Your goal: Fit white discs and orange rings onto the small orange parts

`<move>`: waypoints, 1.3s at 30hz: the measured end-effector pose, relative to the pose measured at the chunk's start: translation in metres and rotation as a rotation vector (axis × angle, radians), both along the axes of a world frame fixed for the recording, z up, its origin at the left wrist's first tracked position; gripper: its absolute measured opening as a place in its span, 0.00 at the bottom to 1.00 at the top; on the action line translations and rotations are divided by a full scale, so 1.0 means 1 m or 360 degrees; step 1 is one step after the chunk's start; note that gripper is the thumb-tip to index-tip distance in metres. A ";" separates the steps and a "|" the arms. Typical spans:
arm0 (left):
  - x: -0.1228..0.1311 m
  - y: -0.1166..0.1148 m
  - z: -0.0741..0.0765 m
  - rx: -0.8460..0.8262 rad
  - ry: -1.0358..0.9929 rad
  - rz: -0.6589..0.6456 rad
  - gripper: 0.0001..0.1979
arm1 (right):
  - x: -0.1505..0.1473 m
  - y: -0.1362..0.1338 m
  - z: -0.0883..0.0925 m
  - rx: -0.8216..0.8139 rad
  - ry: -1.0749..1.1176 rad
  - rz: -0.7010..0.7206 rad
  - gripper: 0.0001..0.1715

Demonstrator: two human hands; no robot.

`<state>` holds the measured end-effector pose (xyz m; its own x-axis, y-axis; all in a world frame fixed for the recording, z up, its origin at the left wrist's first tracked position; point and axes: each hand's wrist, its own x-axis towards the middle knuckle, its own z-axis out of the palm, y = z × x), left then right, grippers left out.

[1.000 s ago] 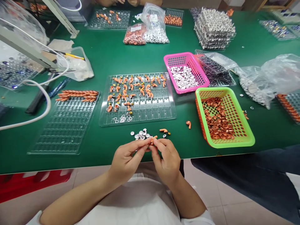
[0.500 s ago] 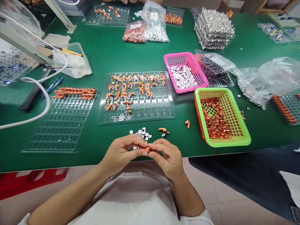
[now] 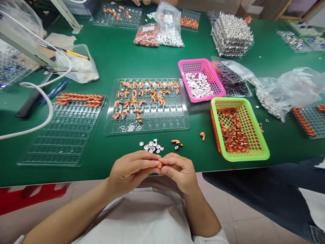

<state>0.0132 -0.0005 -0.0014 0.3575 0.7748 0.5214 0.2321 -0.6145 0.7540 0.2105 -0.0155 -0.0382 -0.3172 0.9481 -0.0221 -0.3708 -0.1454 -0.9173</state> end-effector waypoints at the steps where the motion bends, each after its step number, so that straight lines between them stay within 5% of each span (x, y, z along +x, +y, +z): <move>1: 0.000 0.000 0.001 0.0023 0.0016 -0.0002 0.07 | 0.000 0.001 0.000 0.0006 -0.0002 0.0019 0.15; 39: -0.004 -0.007 0.001 -0.0031 -0.0002 0.0015 0.10 | 0.001 0.004 0.010 0.0070 -0.0119 0.0069 0.12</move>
<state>0.0095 -0.0079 -0.0009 0.3496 0.7880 0.5067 0.2369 -0.5976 0.7660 0.2114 -0.0115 -0.0282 -0.3570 0.9341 -0.0058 -0.2951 -0.1187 -0.9481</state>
